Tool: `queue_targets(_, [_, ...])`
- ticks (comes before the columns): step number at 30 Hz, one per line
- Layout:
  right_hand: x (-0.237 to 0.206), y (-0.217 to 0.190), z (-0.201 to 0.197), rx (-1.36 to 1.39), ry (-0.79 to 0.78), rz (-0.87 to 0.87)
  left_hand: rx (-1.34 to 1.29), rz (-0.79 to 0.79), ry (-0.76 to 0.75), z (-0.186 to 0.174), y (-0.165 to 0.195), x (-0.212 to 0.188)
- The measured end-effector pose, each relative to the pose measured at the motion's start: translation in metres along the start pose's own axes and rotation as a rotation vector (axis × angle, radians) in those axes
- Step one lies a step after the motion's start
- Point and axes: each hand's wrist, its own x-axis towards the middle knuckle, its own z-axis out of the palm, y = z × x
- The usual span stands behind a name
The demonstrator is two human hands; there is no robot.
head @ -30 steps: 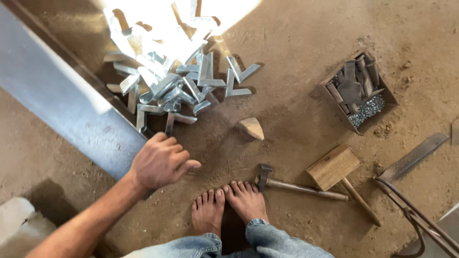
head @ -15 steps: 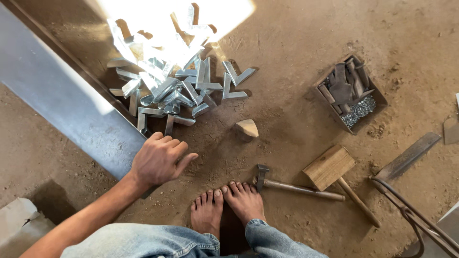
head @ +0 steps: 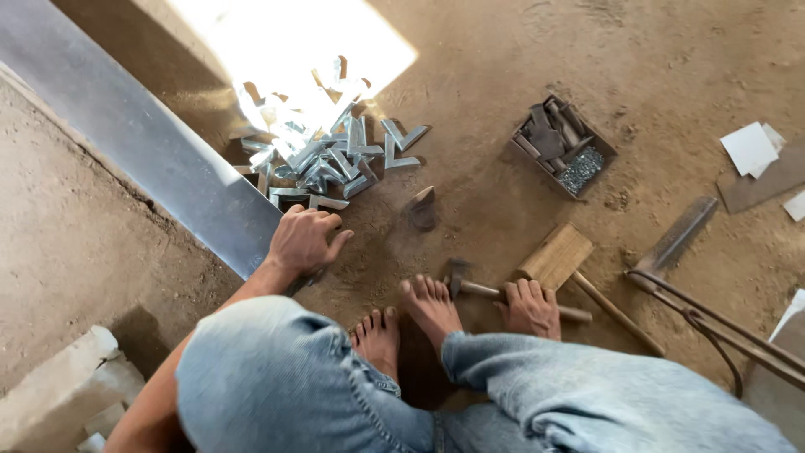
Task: The person picks up bent aluminum angle pieces one at a time, holds each against a flat steel block, and hammers them to straighten and flatten the bent sections, setting finished pieces aside with the growing pile of straightened angles.
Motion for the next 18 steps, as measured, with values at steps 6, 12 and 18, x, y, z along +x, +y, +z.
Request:
queue_targets(6, [0.082,0.032,-0.02,-0.181,-0.307,0.161,-0.197,-0.138,0.236,-0.017,0.028,0.038])
queue_targets(12, [0.086,0.042,-0.022,-0.26,0.133,0.264,0.02,-0.243,0.204,-0.012,0.039,0.128])
queue_targets(18, [-0.085,0.112,-0.054,0.403,-0.354,1.028,0.109,-0.352,0.098,0.012,0.034,0.171])
